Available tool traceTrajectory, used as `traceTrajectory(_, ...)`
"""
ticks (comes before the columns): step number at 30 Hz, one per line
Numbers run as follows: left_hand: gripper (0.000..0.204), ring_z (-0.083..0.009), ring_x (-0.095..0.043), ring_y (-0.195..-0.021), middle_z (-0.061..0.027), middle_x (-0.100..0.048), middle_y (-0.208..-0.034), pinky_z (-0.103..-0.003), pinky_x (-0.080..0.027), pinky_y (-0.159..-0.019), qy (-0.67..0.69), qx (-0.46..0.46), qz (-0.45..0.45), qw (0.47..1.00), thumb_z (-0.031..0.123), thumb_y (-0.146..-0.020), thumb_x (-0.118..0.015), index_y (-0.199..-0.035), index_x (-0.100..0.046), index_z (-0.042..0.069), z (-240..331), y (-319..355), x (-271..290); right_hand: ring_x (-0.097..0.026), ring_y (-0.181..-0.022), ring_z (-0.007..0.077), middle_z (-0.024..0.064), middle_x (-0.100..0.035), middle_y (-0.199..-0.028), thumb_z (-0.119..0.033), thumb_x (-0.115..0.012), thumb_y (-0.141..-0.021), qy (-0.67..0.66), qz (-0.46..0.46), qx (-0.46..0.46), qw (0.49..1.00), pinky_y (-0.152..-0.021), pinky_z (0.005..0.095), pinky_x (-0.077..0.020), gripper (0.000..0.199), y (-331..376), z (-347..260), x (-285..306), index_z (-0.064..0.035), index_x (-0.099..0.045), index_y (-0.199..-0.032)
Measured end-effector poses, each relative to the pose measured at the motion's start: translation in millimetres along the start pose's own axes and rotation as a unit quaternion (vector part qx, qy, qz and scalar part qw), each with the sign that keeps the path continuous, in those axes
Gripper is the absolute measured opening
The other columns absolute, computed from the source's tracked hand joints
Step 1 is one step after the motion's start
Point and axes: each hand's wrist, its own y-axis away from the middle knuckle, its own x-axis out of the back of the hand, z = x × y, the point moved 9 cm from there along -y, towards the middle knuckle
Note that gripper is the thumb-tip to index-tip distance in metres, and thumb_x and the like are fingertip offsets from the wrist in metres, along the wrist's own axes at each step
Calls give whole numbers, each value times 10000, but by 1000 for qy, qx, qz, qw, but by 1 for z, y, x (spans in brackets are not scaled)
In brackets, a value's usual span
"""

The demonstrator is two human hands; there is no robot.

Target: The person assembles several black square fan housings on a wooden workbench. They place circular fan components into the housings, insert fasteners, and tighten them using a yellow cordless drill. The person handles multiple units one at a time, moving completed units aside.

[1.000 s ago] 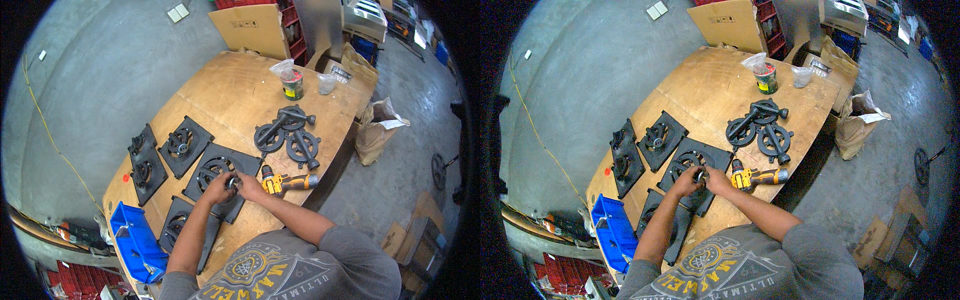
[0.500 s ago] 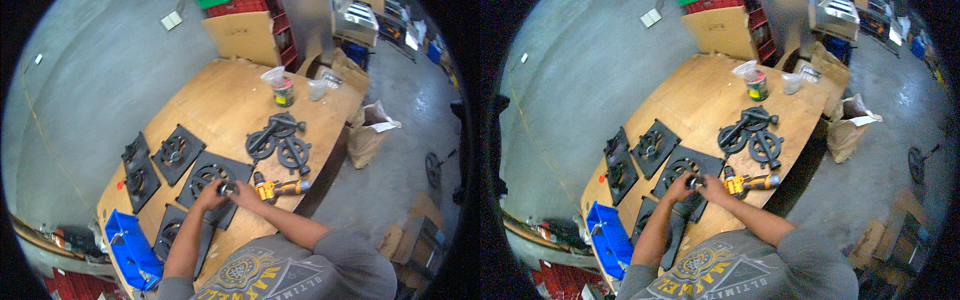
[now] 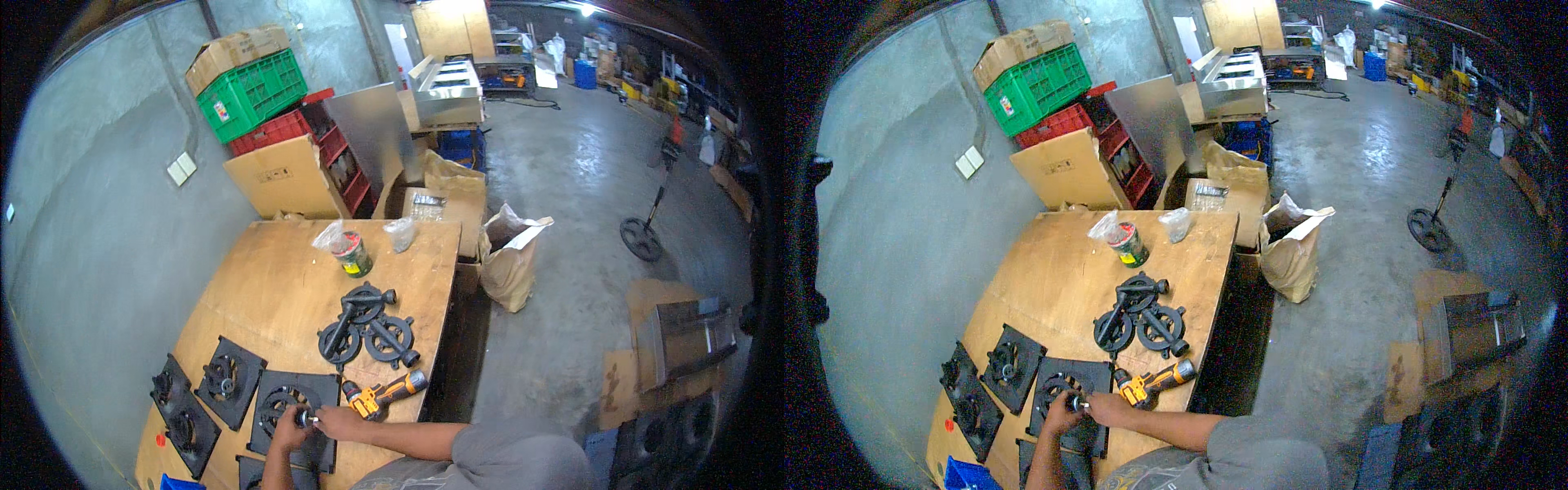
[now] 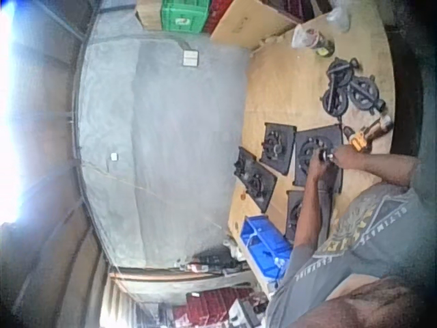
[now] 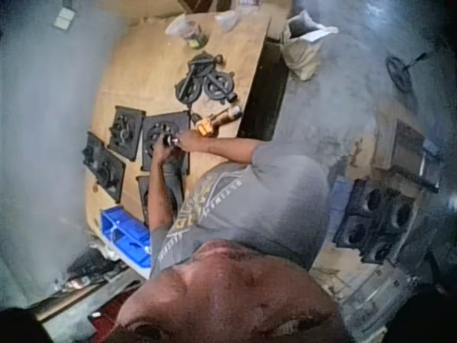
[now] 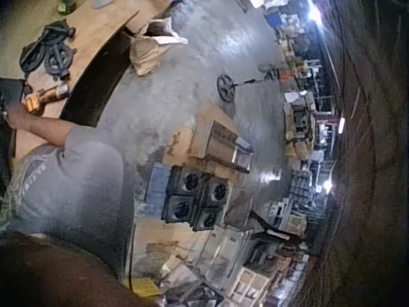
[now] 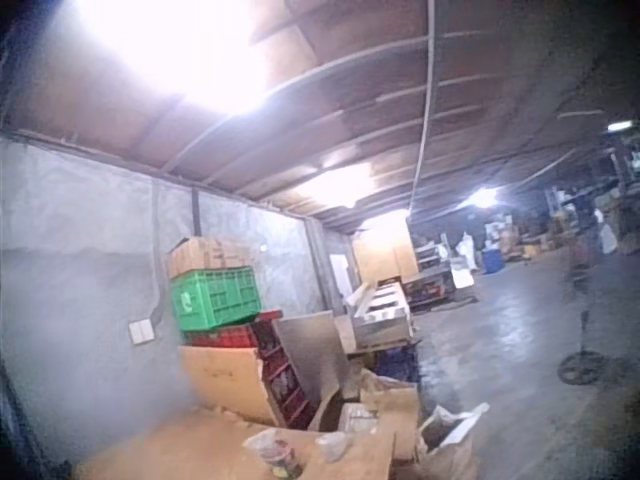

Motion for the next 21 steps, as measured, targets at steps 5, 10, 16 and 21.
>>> traceTrajectory(5, 569, -305, -634, -1014, -156, -639, -1109, -373, -498, -885, -27, -10, 14, 1000, 185, -647, -826, -1152, -595, 58, 2, -4, 3, -626, -871, 404, 221, -646, -917, -472, -466, -963, -333, -172, -184, 909, -737, 465, -500, 484, -6, 36, -53, -12, -616, -976)
traceTrajectory(10, 569, -290, -635, -1015, -146, -650, -1092, -372, -498, -890, 28, -1, 15, 999, 143, -642, -820, -1153, -581, 67, -29, -2, -2, -623, -887, 437, 234, -647, -927, -480, -409, -978, -121, -43, -60, 990, -785, 514, -482, 512, -8, 20, -35, -7, -607, -982)
traceTrajectory(16, 588, -283, -635, -1021, -156, -647, -1101, -360, -500, -890, 18, -13, -12, 1000, 73, -635, -796, -1173, -560, 57, 9, -11, -4, -622, -953, 436, 262, -642, -993, -473, -403, -977, -131, -28, -67, 989, -814, 536, -481, 500, -22, 48, -44, -6, -566, -1049)
traceTrajectory(21, 552, -278, -635, -1014, -165, -645, -1100, -361, -500, -886, -4, -4, 8, 1000, 89, -665, -778, -1169, -558, 41, 10, 12, 4, -629, -936, 424, 229, -651, -994, -445, -386, -986, -62, -22, -79, 995, -806, 526, -474, 473, 5, 7, -15, -19, -584, -1048)
